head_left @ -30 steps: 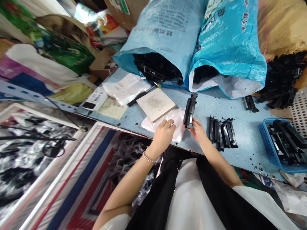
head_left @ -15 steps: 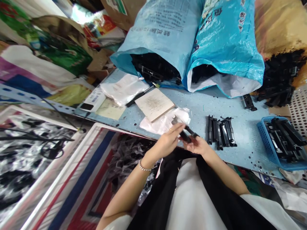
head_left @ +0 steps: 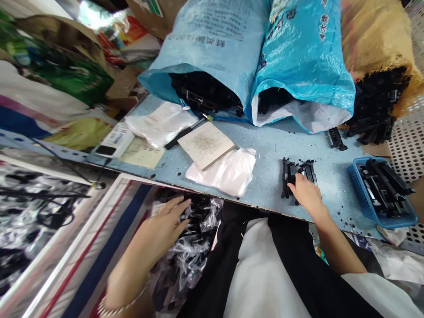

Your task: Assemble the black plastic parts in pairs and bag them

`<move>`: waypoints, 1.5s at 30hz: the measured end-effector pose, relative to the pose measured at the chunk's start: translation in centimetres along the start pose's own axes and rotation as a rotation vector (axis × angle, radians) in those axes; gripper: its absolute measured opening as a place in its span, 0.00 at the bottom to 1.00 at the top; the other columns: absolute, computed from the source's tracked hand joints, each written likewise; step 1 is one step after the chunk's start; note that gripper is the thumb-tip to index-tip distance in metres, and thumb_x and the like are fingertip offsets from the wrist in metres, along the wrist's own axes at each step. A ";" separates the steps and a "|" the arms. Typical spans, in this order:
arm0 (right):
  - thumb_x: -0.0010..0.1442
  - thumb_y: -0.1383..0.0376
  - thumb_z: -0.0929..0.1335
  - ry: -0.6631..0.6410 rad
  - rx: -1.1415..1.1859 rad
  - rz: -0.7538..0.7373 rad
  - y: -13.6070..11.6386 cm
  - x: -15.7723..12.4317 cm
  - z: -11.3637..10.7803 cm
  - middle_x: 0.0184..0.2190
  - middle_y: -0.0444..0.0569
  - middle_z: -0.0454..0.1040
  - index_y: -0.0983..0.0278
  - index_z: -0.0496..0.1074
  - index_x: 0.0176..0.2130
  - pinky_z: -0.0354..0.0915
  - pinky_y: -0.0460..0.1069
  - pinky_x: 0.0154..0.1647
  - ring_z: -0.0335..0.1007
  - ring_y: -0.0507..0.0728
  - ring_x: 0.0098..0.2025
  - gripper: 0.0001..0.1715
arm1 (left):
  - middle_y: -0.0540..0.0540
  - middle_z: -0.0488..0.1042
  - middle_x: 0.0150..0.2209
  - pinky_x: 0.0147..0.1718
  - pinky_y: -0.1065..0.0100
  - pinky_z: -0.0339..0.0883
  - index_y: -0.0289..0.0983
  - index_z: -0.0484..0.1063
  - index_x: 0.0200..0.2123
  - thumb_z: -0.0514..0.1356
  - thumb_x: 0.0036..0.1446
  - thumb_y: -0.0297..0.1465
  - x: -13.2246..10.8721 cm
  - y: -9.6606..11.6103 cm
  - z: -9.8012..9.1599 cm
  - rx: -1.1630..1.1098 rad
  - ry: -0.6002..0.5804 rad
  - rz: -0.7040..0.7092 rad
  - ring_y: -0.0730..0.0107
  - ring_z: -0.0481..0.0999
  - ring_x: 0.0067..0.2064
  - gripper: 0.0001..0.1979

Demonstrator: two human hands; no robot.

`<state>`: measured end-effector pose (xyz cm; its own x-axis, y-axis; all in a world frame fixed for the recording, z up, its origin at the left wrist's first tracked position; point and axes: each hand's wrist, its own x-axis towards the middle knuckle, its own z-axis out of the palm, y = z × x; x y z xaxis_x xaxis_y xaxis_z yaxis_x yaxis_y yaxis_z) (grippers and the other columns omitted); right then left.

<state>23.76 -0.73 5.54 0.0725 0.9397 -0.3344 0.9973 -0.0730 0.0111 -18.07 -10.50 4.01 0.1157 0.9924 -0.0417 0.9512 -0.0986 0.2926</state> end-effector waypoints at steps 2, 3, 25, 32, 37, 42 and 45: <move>0.70 0.60 0.65 -0.022 -0.068 -0.008 -0.2 0.3 0.7 0.49 0.68 0.75 0.72 0.66 0.57 0.70 0.55 0.40 0.79 0.69 0.45 0.22 | 0.36 0.77 0.56 0.40 0.57 0.78 0.39 0.76 0.50 0.56 0.63 0.33 2.6 2.2 2.2 0.021 0.007 -0.006 0.51 0.82 0.46 0.16; 0.70 0.60 0.65 -0.025 -0.069 -0.022 -0.4 0.5 1.0 0.49 0.68 0.75 0.72 0.64 0.59 0.70 0.55 0.40 0.79 0.69 0.45 0.24 | 0.35 0.78 0.53 0.43 0.58 0.77 0.37 0.76 0.48 0.56 0.64 0.32 4.2 4.0 3.5 -0.023 0.024 0.029 0.52 0.82 0.47 0.13; 0.44 0.56 0.80 -0.470 2.229 -0.175 -10.0 4.7 4.1 0.28 0.39 0.76 0.57 0.72 0.28 0.73 0.61 0.50 0.74 0.56 0.36 0.18 | 0.55 0.65 0.21 0.24 0.71 0.56 0.38 0.65 0.20 0.71 0.40 0.38 13.7 9.7 8.1 -1.061 -0.069 -0.243 0.75 0.63 0.25 0.18; 0.33 0.56 0.83 -0.413 2.231 -0.098 -11.0 6.5 5.8 0.28 0.40 0.76 0.59 0.73 0.28 0.75 0.61 0.46 0.74 0.57 0.34 0.25 | 0.42 0.77 0.39 0.40 0.62 0.73 0.38 0.69 0.29 0.58 0.59 0.26 10.9 9.3 3.9 -0.635 0.218 0.050 0.63 0.76 0.40 0.06; 0.41 0.58 0.81 -0.399 2.148 -0.103 -8.2 4.5 5.2 0.31 0.44 0.77 0.58 0.72 0.28 0.75 0.59 0.47 0.74 0.58 0.37 0.19 | 0.35 0.77 0.50 0.51 0.53 0.75 0.35 0.77 0.44 0.51 0.59 0.17 10.6 9.2 3.3 -0.148 0.191 0.166 0.53 0.77 0.51 0.17; 0.59 0.54 0.70 -1.081 1.857 -0.106 -3.9 0.3 5.5 0.33 0.49 0.76 0.64 0.75 0.46 0.71 0.50 0.28 0.70 0.55 0.33 0.20 | 0.36 0.71 0.62 0.61 0.56 0.71 0.35 0.69 0.62 0.52 0.59 0.19 11.6 8.7 4.3 -0.403 0.208 0.197 0.55 0.72 0.63 0.28; 0.61 0.53 0.69 -1.179 1.759 -0.138 -4.4 -0.2 6.6 0.33 0.50 0.75 0.66 0.74 0.46 0.66 0.45 0.24 0.69 0.54 0.32 0.22 | 0.34 0.65 0.66 0.62 0.56 0.69 0.35 0.62 0.67 0.50 0.58 0.17 10.6 9.5 4.2 -0.469 0.142 0.255 0.56 0.67 0.67 0.33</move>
<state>19.31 -2.78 -0.70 -0.7228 0.4161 -0.5518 -0.1110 -0.8579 -0.5016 -6.63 -1.23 2.34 0.2553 0.9447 0.2060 0.6646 -0.3262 0.6722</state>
